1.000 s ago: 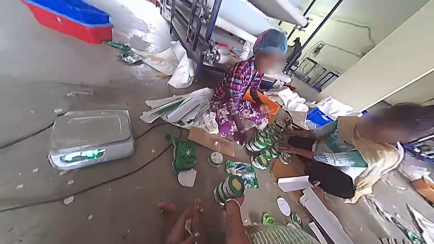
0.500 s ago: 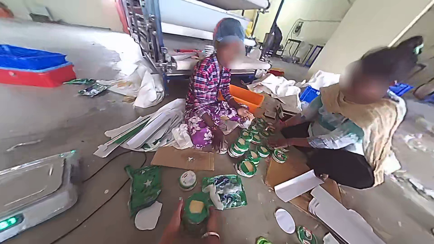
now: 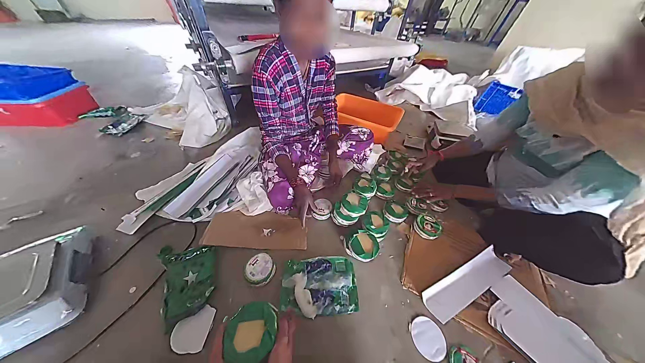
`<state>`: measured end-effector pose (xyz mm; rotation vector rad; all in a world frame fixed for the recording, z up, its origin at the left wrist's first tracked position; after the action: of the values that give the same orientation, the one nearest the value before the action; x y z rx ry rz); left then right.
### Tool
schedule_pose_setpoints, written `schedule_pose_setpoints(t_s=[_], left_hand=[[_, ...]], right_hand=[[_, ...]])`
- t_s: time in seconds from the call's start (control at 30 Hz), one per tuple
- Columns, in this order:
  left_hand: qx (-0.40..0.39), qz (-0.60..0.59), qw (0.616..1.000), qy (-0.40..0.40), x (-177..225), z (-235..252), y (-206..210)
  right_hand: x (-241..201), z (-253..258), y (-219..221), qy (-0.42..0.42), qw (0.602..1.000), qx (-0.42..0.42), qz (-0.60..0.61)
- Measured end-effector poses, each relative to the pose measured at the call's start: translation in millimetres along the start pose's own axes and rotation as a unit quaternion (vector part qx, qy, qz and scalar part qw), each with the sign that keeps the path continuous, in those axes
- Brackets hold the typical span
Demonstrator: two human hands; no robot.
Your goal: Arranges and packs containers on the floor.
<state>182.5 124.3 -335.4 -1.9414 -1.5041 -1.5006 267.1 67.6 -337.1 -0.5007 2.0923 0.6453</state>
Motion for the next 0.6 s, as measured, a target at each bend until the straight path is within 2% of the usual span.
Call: schedule_pose_setpoints(t_s=[0.13,0.3,0.37,0.47,0.6], left_hand=[[-0.001,0.047,0.999,-0.016,38,29,69],[-0.116,0.042,0.991,-0.048,47,117,133],[-0.106,0.038,0.991,-0.073,45,151,155],[-0.102,0.055,0.987,-0.113,41,186,174],[-0.136,0.073,0.975,-0.158,26,229,176]], right_hand=[[-59,33,-18,-0.052,0.998,0.021,0.022],[-124,117,-45,-0.063,0.994,0.09,0.005],[-142,145,-54,-0.065,0.993,0.101,-0.003],[-154,182,-68,-0.09,0.99,0.108,-0.016],[-151,222,-74,-0.069,0.987,0.143,0.001]])
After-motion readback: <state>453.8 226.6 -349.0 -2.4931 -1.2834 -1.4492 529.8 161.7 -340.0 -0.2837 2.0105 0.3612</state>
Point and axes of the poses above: each hand's wrist, its own z-axis towards the middle knuckle, its own y-axis out of the palm, x = y × z, the point moved 1 cm from there along z, towards the middle knuckle, and after that the axes turned 10 degrees about -x, right-handed, at the moved point
